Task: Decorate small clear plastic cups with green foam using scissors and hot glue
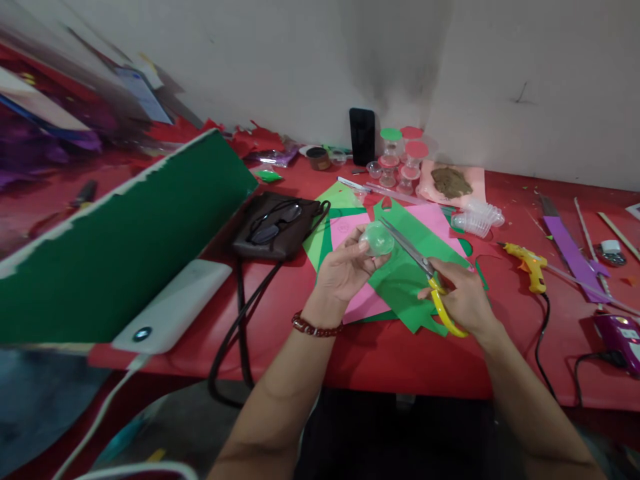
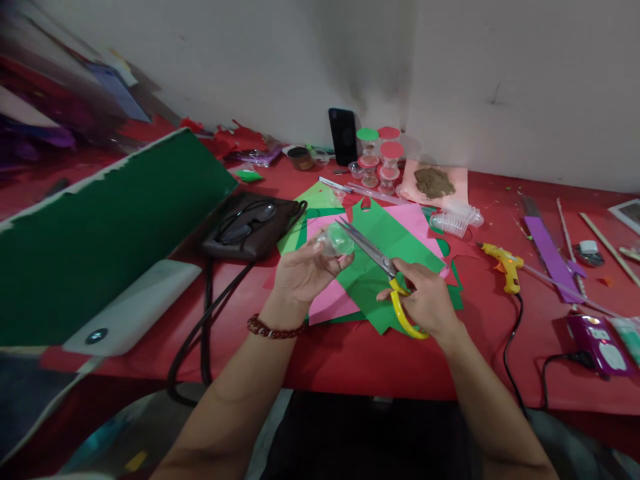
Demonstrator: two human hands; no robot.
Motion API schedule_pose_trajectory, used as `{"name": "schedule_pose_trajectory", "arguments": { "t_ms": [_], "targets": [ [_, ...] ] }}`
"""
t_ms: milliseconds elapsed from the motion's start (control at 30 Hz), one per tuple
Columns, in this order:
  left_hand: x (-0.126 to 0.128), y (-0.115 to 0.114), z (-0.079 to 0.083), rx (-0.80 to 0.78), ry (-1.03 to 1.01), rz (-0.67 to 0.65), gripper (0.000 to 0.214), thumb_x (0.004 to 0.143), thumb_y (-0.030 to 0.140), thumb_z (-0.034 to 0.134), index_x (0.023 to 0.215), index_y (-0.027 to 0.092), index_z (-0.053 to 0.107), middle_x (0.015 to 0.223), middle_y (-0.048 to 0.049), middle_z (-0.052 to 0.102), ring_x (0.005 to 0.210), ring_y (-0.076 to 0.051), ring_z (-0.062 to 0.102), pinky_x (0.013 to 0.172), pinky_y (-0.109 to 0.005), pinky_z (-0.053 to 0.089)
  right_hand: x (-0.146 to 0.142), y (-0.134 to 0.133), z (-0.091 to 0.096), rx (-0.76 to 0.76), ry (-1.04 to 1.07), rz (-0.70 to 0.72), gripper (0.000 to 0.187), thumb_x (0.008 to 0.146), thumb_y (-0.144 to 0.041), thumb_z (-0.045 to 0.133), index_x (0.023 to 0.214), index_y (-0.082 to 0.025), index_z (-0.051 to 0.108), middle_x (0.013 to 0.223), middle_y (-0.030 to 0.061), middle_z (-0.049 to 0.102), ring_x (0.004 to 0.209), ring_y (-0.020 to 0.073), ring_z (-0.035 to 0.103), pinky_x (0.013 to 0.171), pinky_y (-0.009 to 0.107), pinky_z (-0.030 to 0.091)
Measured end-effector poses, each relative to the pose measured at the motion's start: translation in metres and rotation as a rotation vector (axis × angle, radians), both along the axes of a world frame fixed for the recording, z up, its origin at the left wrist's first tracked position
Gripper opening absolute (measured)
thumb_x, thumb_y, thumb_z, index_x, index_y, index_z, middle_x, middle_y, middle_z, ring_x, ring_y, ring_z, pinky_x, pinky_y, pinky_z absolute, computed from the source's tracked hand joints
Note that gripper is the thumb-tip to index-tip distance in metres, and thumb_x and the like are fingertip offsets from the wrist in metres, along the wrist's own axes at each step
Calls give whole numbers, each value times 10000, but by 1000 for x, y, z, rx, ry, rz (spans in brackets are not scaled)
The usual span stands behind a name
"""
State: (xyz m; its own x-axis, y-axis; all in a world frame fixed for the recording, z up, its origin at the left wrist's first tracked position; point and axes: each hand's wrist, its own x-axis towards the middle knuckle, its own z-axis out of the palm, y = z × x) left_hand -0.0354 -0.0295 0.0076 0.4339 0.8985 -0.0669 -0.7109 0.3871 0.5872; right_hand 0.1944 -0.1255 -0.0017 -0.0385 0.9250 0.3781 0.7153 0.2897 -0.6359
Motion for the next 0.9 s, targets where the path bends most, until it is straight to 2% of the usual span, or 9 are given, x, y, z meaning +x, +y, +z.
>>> {"name": "schedule_pose_trajectory", "arguments": {
  "t_ms": [167, 300, 433, 633, 800, 900],
  "targets": [
    [-3, 1, 1, 21, 32, 32, 303, 697, 72, 814, 934, 223, 699, 867, 31, 772, 761, -151, 748, 835, -334, 645, 4, 0, 6, -26, -37, 20, 361, 917, -419, 763, 1208, -207, 802, 798, 35, 752, 680, 189, 658, 672, 283, 530],
    [-6, 3, -3, 43, 50, 30, 308, 712, 64, 789, 959, 231, 713, 874, 18, 768, 778, -167, 749, 787, -326, 629, 6, -1, 8, -41, -41, 23, 338, 953, -420, 715, 1200, -210, 808, 703, 6, 705, 622, 173, 627, 623, 268, 495],
    [-6, 5, -6, 38, 59, 46, 287, 751, 77, 771, 983, 234, 709, 909, 6, 776, 815, -176, 762, 820, -337, 635, 6, -1, 6, -69, -8, 44, 345, 983, -403, 659, 1241, -203, 774, 844, 42, 799, 727, 205, 715, 699, 292, 540],
    [-2, 7, -4, -9, 17, 88, 360, 825, 129, 746, 1169, 229, 714, 962, -30, 801, 845, -174, 779, 858, -318, 642, 4, -2, 4, -9, -199, -119, 507, 977, -597, 635, 1269, -190, 711, 1022, 127, 787, 811, 259, 717, 695, 343, 520],
    [0, 6, -10, -20, 8, 96, 338, 830, 138, 731, 1157, 220, 714, 1006, -43, 802, 915, -199, 784, 910, -348, 632, 0, -3, 3, 37, -274, -118, 573, 977, -662, 610, 1273, -177, 685, 1052, 148, 767, 818, 270, 707, 681, 352, 500],
    [0, 6, -16, 4, -22, 83, 376, 806, 156, 767, 1168, 236, 707, 1005, -28, 804, 913, -196, 785, 926, -355, 626, -4, -3, 0, 69, -276, -106, 559, 957, -662, 655, 1237, -179, 697, 1037, 142, 765, 829, 267, 717, 691, 343, 499]
  ]
}}
